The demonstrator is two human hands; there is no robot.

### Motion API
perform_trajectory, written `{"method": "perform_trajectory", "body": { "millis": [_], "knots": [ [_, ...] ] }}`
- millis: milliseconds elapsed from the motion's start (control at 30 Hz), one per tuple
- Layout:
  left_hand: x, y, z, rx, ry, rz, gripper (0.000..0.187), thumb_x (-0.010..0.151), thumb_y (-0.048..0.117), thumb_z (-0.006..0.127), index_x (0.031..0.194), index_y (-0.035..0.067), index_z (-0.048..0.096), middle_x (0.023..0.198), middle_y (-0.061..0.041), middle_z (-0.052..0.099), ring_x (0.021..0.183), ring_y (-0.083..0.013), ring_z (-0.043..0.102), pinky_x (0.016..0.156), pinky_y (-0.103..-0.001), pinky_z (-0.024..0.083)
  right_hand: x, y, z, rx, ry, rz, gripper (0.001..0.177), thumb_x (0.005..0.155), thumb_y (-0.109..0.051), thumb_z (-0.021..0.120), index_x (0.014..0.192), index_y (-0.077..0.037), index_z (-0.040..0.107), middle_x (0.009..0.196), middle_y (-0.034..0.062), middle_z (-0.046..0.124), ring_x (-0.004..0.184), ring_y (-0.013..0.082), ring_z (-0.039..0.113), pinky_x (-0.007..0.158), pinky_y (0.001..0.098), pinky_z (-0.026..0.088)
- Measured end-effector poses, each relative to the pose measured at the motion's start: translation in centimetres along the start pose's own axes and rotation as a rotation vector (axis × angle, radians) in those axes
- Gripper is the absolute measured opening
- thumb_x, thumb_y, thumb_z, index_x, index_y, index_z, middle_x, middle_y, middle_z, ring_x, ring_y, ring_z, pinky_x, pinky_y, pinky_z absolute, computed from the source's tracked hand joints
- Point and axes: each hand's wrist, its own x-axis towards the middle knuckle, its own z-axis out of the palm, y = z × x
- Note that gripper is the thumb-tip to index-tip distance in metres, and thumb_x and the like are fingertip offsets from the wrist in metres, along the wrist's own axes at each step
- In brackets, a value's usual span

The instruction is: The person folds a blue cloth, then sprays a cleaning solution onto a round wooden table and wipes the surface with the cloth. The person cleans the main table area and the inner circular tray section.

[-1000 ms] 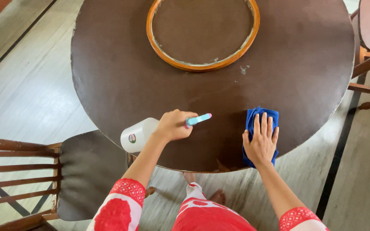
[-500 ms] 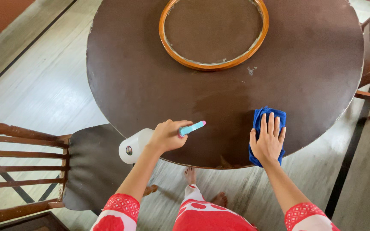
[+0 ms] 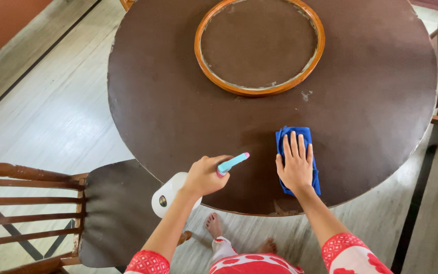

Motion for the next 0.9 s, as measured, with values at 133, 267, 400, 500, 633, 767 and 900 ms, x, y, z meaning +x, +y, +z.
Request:
{"method": "perform_trajectory", "body": {
  "millis": [133,267,400,500,633,767,900],
  "knots": [
    [0.2,-0.3,-0.5,-0.037,-0.003,-0.001,0.037,0.076,0.014,0.065,0.111,0.025,0.075,0.075,-0.010,0.072,0.070,-0.0369,0.068,0.067,-0.044,0.057,0.2,-1.3,-3.0,0.114,-0.063,-0.298,0.061,0.097,-0.030,0.050,0.152,-0.006,0.043,0.162,0.0152,0.037,0.152,0.0337,0.029,0.126,0.0517,0.018],
    [0.4,-0.6,-0.6,-0.049,0.018,0.047,0.037,0.075,0.014,0.066,0.109,0.024,0.075,0.075,-0.011,0.072,0.070,-0.0368,0.068,0.066,-0.044,0.057,0.3,-2.0,-5.4,0.140,-0.213,-0.534,0.064,0.093,-0.030,0.053,0.151,-0.005,0.042,0.160,0.0143,0.036,0.151,0.0330,0.026,0.123,0.0520,0.016],
    [0.5,-0.7,-0.7,-0.050,0.024,0.038,0.036,0.076,0.014,0.067,0.110,0.024,0.076,0.073,-0.012,0.071,0.070,-0.0376,0.068,0.065,-0.045,0.057,0.1,-2.3,-6.5,0.179,-0.351,-0.708,0.067,0.089,-0.031,0.056,0.150,-0.005,0.040,0.160,0.0144,0.034,0.151,0.0337,0.023,0.122,0.0531,0.013],
    [0.6,-0.6,-0.6,-0.046,0.049,0.026,0.036,0.077,0.014,0.067,0.110,0.024,0.076,0.072,-0.012,0.071,0.069,-0.0379,0.068,0.065,-0.045,0.057,-0.6,-2.6,-7.0,0.216,-0.452,-0.806,0.068,0.089,-0.030,0.057,0.150,-0.005,0.040,0.162,0.0148,0.032,0.151,0.0331,0.022,0.122,0.0538,0.011],
    [0.5,-0.5,-0.4,-0.023,0.059,0.004,0.034,0.077,0.014,0.067,0.109,0.024,0.075,0.073,-0.011,0.072,0.069,-0.0376,0.068,0.065,-0.045,0.057,-2.0,-2.6,-7.7,0.272,-0.548,-0.890,0.069,0.089,-0.027,0.061,0.150,-0.005,0.041,0.161,0.0147,0.033,0.151,0.0343,0.022,0.121,0.0561,0.011],
    [0.3,-0.5,-0.2,-0.013,0.099,0.017,0.036,0.077,0.013,0.067,0.110,0.024,0.076,0.074,-0.012,0.072,0.069,-0.0376,0.068,0.065,-0.045,0.057,-2.6,-2.3,-7.6,0.331,-0.594,-0.973,0.070,0.089,-0.026,0.065,0.152,-0.006,0.042,0.160,0.0140,0.035,0.152,0.0336,0.024,0.121,0.0571,0.014],
    [0.2,-0.6,0.0,-0.004,0.119,0.022,0.034,0.078,0.013,0.067,0.108,0.024,0.075,0.074,-0.011,0.073,0.070,-0.0368,0.068,0.065,-0.045,0.057,-1.7,-1.6,-6.4,0.370,-0.584,-1.054,0.071,0.085,-0.025,0.067,0.149,-0.006,0.044,0.162,0.0137,0.035,0.152,0.0350,0.024,0.120,0.0578,0.016]
  ]
}}
